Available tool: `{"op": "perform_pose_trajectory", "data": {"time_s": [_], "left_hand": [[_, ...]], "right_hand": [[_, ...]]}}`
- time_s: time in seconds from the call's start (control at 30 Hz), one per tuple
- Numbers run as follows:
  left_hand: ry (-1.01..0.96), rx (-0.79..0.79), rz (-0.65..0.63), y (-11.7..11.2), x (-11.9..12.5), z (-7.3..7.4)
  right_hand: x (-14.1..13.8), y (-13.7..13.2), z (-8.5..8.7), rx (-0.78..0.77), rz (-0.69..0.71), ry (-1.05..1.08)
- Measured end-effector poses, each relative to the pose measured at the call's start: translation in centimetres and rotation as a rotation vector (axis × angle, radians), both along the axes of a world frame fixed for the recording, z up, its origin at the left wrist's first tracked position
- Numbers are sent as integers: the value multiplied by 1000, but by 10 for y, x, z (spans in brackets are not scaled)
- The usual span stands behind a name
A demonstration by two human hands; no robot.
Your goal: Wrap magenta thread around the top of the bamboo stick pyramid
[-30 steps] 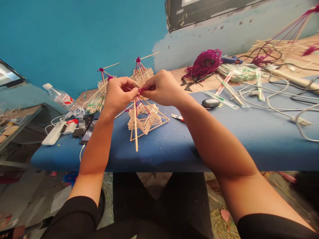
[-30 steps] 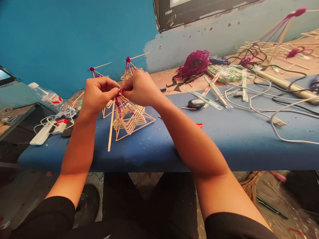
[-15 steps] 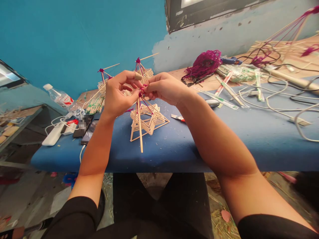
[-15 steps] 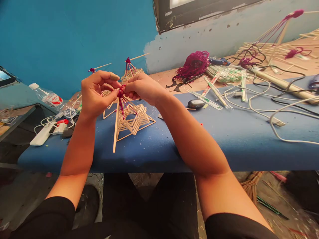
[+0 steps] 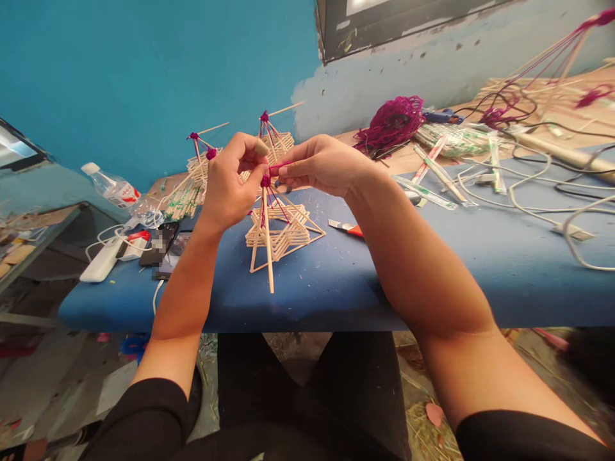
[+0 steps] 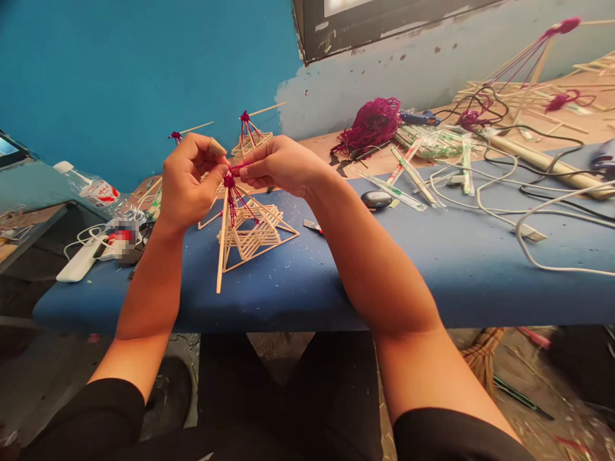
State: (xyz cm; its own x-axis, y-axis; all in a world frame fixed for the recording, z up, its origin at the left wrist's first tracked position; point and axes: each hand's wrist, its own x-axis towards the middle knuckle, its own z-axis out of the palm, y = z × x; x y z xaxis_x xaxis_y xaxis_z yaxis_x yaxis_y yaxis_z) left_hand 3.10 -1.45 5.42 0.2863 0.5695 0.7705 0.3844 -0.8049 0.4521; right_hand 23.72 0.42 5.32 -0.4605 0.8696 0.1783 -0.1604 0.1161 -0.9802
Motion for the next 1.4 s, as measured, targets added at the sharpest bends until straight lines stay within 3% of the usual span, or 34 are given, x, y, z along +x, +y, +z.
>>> {"op": "perform_pose_trajectory", "data": {"time_s": [0.23,0.37,0.6,0.77,0.87,0.93,1.0,1.17,1.4], "left_hand": [[-80,-67,-131,2,-2,3],[-87,-172,-91,-2,-3,8],[-80,-365,-179,-8,-28,26],[72,-494,-96,-14,-45,34],[212,-518,-22,-14,-55,37],[271,-510,-44,-12,-57,38],[220,-486,-129,-10,-53,37],[-145,-466,-312,-4,-25,22],[-213,-446,-272,-1,-8,12]], "right_hand": [[3,10,-7,97,-101,-131],[0,11,-9,125,-153,-183],[0,7,-6,181,-178,-246],[-2,7,-5,170,-212,-311],[-3,11,-6,115,-164,-257],[-4,13,-8,48,-134,-179],[-7,15,-10,-19,-111,-66],[-19,9,-15,-79,-41,225],[-28,0,-13,-63,23,244]]}}
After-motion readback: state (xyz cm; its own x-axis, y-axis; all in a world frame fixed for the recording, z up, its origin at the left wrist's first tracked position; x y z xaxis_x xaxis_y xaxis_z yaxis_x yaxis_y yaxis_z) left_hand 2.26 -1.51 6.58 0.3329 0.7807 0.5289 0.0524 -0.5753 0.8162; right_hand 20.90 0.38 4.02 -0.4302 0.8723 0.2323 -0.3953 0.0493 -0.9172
